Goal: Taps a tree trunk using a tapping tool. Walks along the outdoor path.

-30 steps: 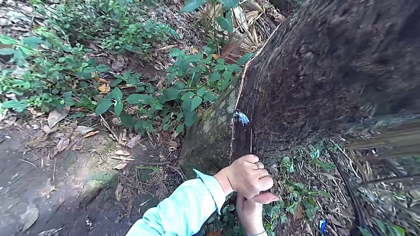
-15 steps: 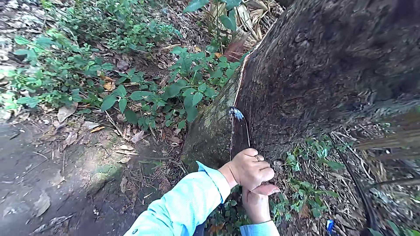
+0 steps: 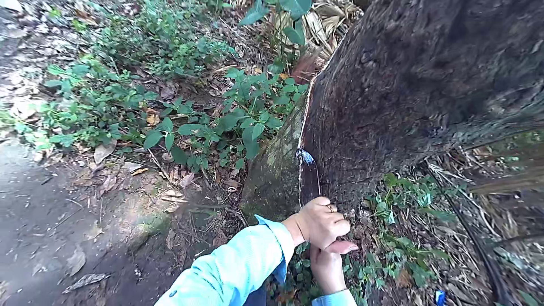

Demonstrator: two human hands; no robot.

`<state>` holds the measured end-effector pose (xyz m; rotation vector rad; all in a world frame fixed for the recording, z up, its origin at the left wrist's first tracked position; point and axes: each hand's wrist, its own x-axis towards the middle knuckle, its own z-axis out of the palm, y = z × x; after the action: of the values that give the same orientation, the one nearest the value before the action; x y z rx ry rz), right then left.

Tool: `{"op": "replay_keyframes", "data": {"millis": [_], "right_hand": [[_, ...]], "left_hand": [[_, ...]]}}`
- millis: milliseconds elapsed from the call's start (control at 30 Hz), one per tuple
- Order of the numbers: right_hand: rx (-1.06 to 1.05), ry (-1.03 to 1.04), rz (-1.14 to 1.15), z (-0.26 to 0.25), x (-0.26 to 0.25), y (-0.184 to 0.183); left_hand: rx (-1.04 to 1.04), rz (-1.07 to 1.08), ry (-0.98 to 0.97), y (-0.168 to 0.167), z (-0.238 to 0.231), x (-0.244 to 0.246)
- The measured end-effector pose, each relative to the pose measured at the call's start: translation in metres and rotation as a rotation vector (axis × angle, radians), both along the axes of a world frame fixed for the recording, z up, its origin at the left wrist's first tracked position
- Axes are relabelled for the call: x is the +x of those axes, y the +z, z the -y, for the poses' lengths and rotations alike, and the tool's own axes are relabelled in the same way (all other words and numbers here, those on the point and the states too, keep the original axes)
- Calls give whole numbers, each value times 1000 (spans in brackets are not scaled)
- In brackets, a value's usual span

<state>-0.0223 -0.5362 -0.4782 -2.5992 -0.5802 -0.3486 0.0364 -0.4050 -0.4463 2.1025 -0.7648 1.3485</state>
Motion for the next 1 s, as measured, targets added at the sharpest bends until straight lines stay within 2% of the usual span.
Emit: {"op": "replay_keyframes", "data": {"millis": [67, 200, 267, 367, 433, 500, 633, 700, 800, 900, 1000], "right_hand": [[-20, 9, -12, 4, 7, 2], [67, 53, -68, 23, -12, -29], [80, 43, -79, 18, -15, -30], [42, 37, -50, 16, 0, -25], [56, 51, -96, 30, -12, -42], [108, 72, -131, 37, -18, -50], [96, 79, -145, 27, -9, -42], [59, 83, -138, 31, -7, -46], [154, 150, -180, 46, -24, -68], [189, 174, -200, 42, -23, -73], [195, 249, -213, 47, -14, -73]], "left_hand": [[-32, -29, 2, 0, 4, 4], [80, -89, -5, -26, 22, -17], [130, -101, -36, -23, 16, -17], [92, -102, -4, -17, 14, -6], [135, -179, -10, -33, 28, -23], [191, -155, 21, -44, 35, -27], [218, -161, -8, -31, 22, -18], [187, -172, 26, -39, 30, -20], [251, -179, 53, -59, 44, -35], [277, -179, 40, -52, 37, -34], [279, -186, 114, -55, 43, -31]]}}
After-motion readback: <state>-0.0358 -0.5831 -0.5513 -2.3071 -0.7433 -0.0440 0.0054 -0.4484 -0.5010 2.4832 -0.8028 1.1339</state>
